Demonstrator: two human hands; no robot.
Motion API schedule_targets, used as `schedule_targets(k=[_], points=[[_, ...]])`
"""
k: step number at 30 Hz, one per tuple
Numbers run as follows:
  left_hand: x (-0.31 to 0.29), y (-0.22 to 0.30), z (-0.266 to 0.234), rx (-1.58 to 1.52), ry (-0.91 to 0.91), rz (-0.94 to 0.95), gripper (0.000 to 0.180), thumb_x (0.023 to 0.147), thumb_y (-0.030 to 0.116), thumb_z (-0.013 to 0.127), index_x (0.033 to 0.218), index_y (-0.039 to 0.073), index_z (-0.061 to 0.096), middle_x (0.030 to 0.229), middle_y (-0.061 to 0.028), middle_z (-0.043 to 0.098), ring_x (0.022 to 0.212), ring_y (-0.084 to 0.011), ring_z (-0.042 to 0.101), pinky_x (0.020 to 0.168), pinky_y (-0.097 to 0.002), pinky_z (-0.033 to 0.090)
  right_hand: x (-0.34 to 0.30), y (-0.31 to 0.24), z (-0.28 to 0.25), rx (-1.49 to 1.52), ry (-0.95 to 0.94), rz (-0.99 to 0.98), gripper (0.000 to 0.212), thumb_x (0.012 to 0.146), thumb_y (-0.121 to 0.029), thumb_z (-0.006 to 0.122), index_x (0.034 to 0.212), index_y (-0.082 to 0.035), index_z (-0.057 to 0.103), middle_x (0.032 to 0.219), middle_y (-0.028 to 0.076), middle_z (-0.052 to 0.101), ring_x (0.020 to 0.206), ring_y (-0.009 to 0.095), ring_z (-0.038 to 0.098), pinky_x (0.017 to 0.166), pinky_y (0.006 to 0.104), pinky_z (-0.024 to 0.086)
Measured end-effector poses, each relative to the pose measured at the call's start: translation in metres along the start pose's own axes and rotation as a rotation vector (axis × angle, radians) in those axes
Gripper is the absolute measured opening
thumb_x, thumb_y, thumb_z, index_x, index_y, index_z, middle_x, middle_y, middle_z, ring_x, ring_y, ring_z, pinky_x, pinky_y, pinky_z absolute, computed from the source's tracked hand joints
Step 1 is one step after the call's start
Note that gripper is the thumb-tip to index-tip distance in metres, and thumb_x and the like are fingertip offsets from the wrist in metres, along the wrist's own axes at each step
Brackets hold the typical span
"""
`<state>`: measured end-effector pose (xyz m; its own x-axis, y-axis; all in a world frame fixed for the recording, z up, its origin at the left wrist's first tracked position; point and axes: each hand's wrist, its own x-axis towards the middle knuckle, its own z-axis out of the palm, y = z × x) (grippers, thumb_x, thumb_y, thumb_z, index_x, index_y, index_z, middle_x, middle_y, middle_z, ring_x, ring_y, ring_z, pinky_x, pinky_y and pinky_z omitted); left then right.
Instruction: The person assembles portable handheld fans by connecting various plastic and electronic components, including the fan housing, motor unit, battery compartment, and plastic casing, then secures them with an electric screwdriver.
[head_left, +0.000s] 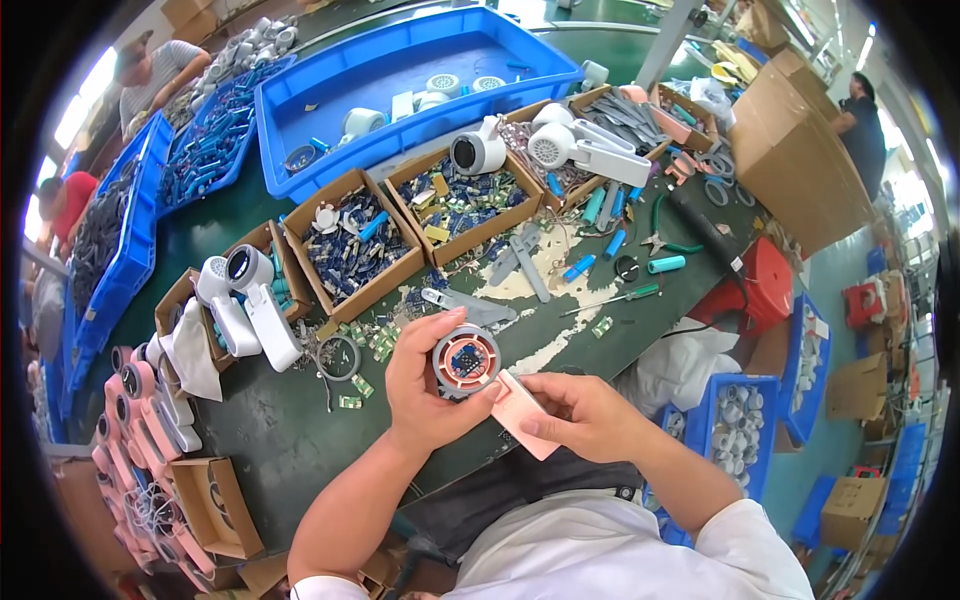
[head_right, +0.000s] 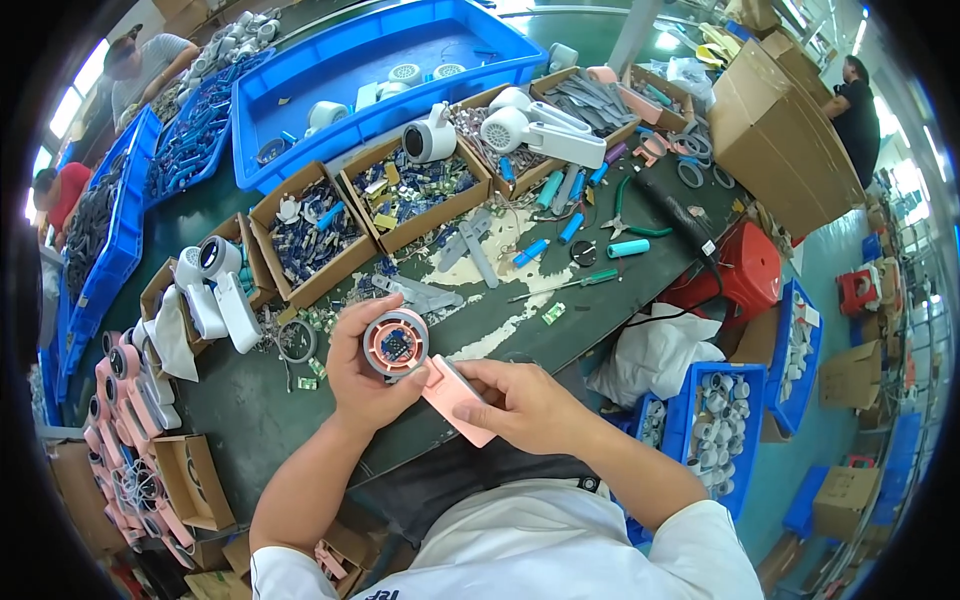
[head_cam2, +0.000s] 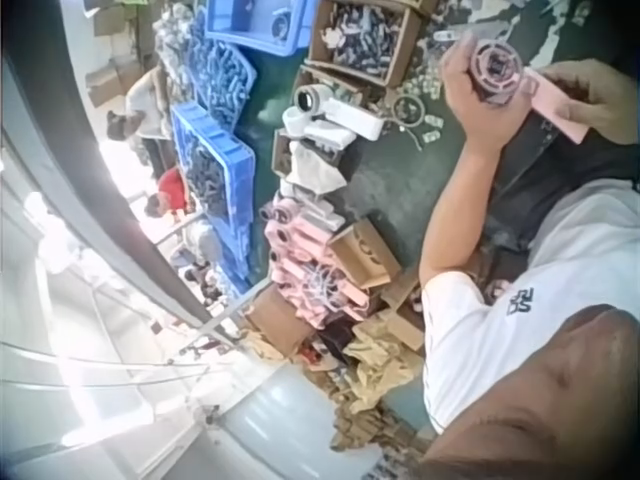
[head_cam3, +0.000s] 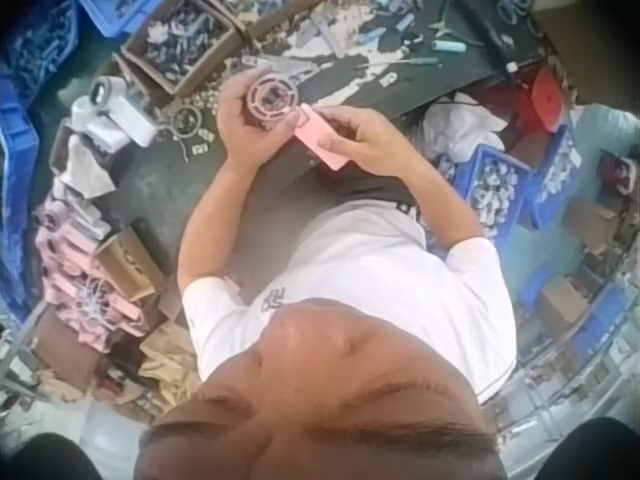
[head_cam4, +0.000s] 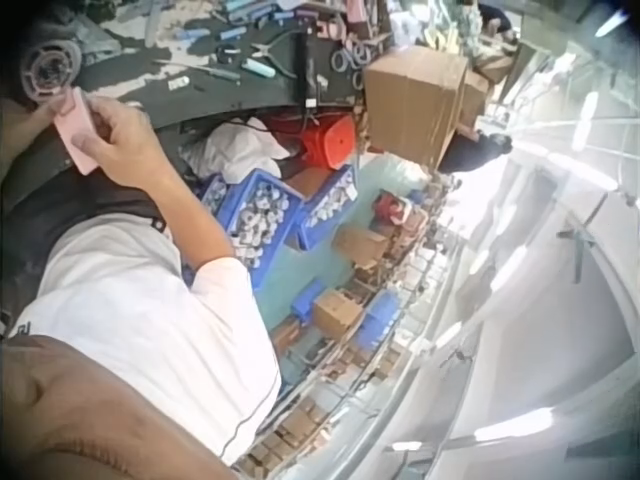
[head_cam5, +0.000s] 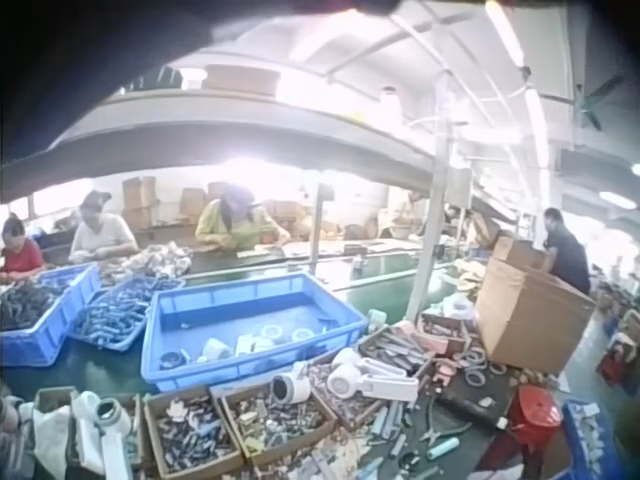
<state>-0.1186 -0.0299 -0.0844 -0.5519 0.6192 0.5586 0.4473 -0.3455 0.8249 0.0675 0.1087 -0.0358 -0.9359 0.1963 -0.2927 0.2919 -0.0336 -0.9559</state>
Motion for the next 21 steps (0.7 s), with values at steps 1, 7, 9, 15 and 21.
schedule_targets(k=[1,7,9,15,21], points=[[0.000,0.000,0.000,0.005,-0.004,-0.007,0.073,0.069,0.009,0.089,0.133,-0.001,0.055,0.130,-0.0174,0.058,0.109,-0.0208,0.065,0.092,-0.0317,0.055,0.000,-0.002,0.000,-0.008,0.019,0.005,0.046,0.096,-0.018,0.072,0.137,-0.002,0.059,0.099,0.009,0.072,0.082,0.012,0.066,0.074,0.0294,0.054],[0.003,0.000,0.001,0.084,-0.075,-0.018,0.068,0.066,0.015,0.092,0.125,0.000,0.061,0.112,-0.0164,0.067,0.096,-0.0246,0.069,0.081,-0.0328,0.056,-0.002,-0.019,-0.011,-0.405,0.156,-0.098,0.041,0.088,-0.015,0.077,0.125,0.000,0.067,0.098,0.013,0.071,0.077,0.018,0.070,0.069,0.0306,0.055],[0.002,0.006,0.001,0.101,-0.154,-0.085,0.066,0.065,0.017,0.093,0.121,0.002,0.063,0.112,-0.0153,0.068,0.096,-0.0258,0.071,0.081,-0.0336,0.057,-0.001,-0.018,-0.018,-0.428,0.240,-0.132,0.041,0.086,-0.012,0.078,0.124,0.000,0.067,0.098,0.013,0.071,0.076,0.018,0.070,0.068,0.0301,0.055],[0.005,0.013,0.002,0.191,-0.214,-0.096,0.065,0.066,0.021,0.092,0.122,0.004,0.065,0.118,-0.0161,0.069,0.100,-0.0299,0.073,0.083,-0.0370,0.060,0.008,-0.026,-0.035,-0.585,0.416,-0.235,0.036,0.085,-0.009,0.079,0.119,-0.001,0.069,0.096,0.012,0.072,0.076,0.019,0.070,0.070,0.0302,0.055],[0.006,0.012,0.004,0.258,-0.283,-0.215,0.065,0.070,0.021,0.087,0.126,0.003,0.061,0.118,-0.0176,0.068,0.105,-0.0363,0.069,0.089,-0.0420,0.056,0.012,-0.028,-0.053,-0.752,0.605,-0.378,0.028,0.086,-0.008,0.078,0.112,0.000,0.072,0.091,0.010,0.071,0.074,0.017,0.068,0.067,0.0282,0.053]])
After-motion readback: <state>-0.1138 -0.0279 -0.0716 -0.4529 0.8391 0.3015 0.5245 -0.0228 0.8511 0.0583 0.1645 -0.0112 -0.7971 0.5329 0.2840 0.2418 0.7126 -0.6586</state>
